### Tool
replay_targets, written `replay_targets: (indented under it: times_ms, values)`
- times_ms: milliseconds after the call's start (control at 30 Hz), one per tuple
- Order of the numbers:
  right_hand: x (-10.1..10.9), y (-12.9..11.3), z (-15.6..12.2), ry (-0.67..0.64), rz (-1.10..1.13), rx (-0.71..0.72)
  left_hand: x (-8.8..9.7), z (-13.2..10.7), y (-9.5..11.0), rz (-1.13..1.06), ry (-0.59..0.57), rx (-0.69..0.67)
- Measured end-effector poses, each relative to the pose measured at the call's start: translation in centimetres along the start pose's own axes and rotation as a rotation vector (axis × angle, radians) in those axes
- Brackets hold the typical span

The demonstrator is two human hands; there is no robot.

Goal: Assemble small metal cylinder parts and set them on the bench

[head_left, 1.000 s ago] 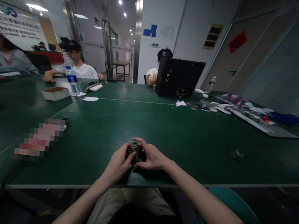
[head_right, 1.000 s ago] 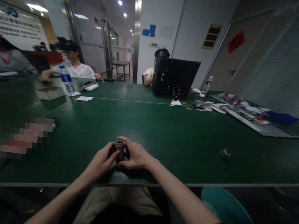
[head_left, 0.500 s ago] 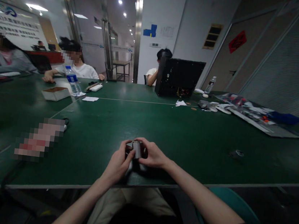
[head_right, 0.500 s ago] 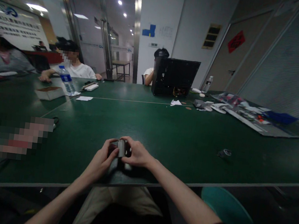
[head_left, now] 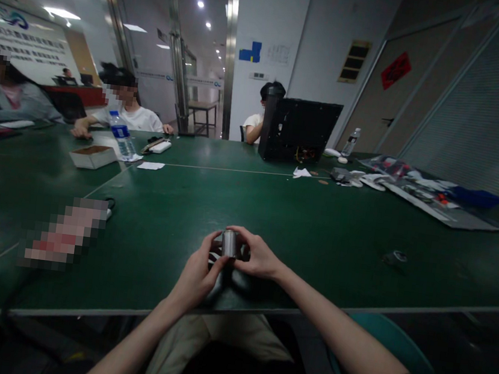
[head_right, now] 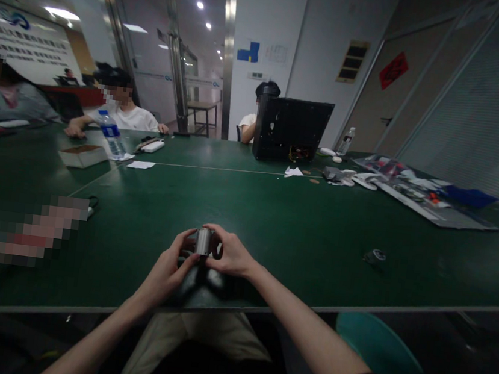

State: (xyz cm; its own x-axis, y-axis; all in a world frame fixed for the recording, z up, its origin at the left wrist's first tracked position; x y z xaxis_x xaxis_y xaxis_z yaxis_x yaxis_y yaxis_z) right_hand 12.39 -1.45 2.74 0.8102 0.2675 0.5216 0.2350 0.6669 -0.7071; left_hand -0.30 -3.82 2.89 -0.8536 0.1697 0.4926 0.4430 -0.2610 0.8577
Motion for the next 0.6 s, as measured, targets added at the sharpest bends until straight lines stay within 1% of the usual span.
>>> replay_targets:
  times_ms: [100, 233, 433, 600]
  values:
    - [0.1, 0.0, 0.0, 0.009, 0.022, -0.013, -0.1, 0.0, 0.1, -0.015, -0.020, -0.023]
    - [0.2, -0.1, 0.1, 0.024, 0.025, -0.026, -0.3, -0.1, 0.3, -0.031, -0.060, -0.015]
    - [0.3, 0.6, 0.1, 0.036, 0.063, -0.062, -0.5, -0.1, 0.7, 0.011, -0.086, -0.024]
    - [0.1, 1.1, -0.1, 0.028, 0.128, -0.081, -0.4, 0.0, 0.4, 0.039, -0.071, -0.035]
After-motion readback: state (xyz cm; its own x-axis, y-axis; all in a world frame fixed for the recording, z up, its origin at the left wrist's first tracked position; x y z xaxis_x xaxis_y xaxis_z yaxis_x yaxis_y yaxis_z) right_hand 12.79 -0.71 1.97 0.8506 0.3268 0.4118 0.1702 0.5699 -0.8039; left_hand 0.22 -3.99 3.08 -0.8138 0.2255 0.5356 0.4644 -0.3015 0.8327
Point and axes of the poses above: each hand's wrist, its own z-axis towards the middle knuckle, its own x-axis out of the back of the hand, y = z × x, the point moved 7 cm from there along z, towards the middle knuckle, and after that the axes turned 10 degrees about x, right-handed, at the moved point
